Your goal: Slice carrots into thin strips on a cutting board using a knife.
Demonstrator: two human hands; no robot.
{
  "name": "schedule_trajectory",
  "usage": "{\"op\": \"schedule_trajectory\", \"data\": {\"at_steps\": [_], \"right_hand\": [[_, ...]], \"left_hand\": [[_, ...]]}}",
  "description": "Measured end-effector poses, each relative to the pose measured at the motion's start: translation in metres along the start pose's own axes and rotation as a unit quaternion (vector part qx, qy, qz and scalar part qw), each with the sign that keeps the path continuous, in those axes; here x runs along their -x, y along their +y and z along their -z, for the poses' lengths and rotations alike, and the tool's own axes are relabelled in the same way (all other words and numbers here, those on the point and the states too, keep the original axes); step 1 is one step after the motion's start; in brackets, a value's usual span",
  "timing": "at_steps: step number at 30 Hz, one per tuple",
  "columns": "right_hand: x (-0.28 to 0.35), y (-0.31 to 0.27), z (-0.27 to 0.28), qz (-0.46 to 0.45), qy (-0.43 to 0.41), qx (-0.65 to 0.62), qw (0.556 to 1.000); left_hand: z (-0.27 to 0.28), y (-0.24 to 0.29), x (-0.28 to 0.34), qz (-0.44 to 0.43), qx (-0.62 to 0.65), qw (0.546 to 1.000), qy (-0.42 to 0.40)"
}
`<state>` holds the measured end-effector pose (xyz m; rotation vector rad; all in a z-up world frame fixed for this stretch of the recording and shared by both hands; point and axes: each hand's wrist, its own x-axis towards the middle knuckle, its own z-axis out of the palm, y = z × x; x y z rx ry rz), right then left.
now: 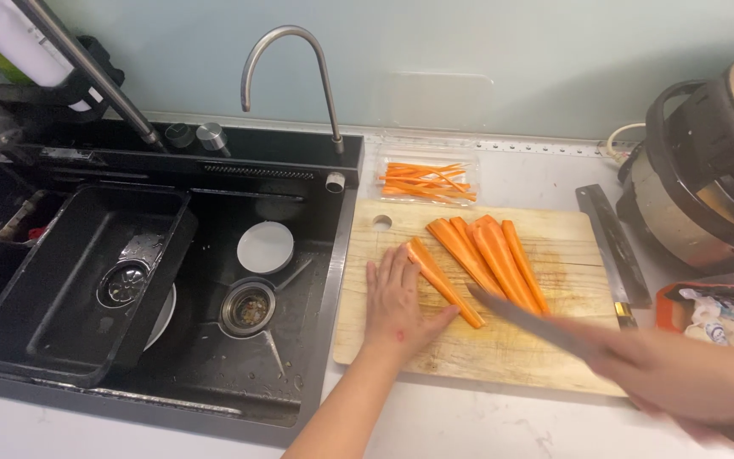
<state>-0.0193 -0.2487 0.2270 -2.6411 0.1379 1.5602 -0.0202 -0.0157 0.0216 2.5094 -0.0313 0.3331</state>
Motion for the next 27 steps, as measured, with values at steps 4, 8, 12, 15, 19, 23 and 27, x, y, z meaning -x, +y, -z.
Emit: {"op": "schedule_trajectory", "data": {"at_steps": [4, 8, 12, 15, 19, 23, 27], "right_hand": [[-0.052, -0.02, -0.007, 0.104, 0.083, -0.114, 0.985], [-0.058, -0.068, -0.008, 0.171, 0.139, -0.078, 0.972], [-0.064, -0.084, -0.008, 0.167, 0.143, -0.033, 0.975], [-0.064, -0.085, -0.009, 0.167, 0.145, -0.026, 0.975], [-0.067, -0.09, -0.007, 0.166, 0.144, -0.02, 0.975], [-0.067, -0.087, 0.0, 0.176, 0.13, 0.002, 0.976], [-0.05, -0.079, 0.004, 0.17, 0.11, 0.028, 0.979]], "left_hand": [[-0.005, -0.004, 0.001, -0.005, 0.007, 1.0, 0.01], [-0.008, -0.006, 0.002, -0.015, 0.006, 0.999, 0.03], [-0.007, -0.007, 0.002, -0.012, 0.022, 0.999, 0.032], [-0.006, -0.005, 0.001, -0.012, 0.023, 0.999, 0.031], [-0.006, -0.006, 0.002, -0.009, 0.025, 0.999, 0.024], [-0.008, -0.007, 0.002, -0.015, 0.027, 0.999, 0.024], [-0.008, -0.008, 0.002, -0.018, 0.016, 0.999, 0.032]]}}
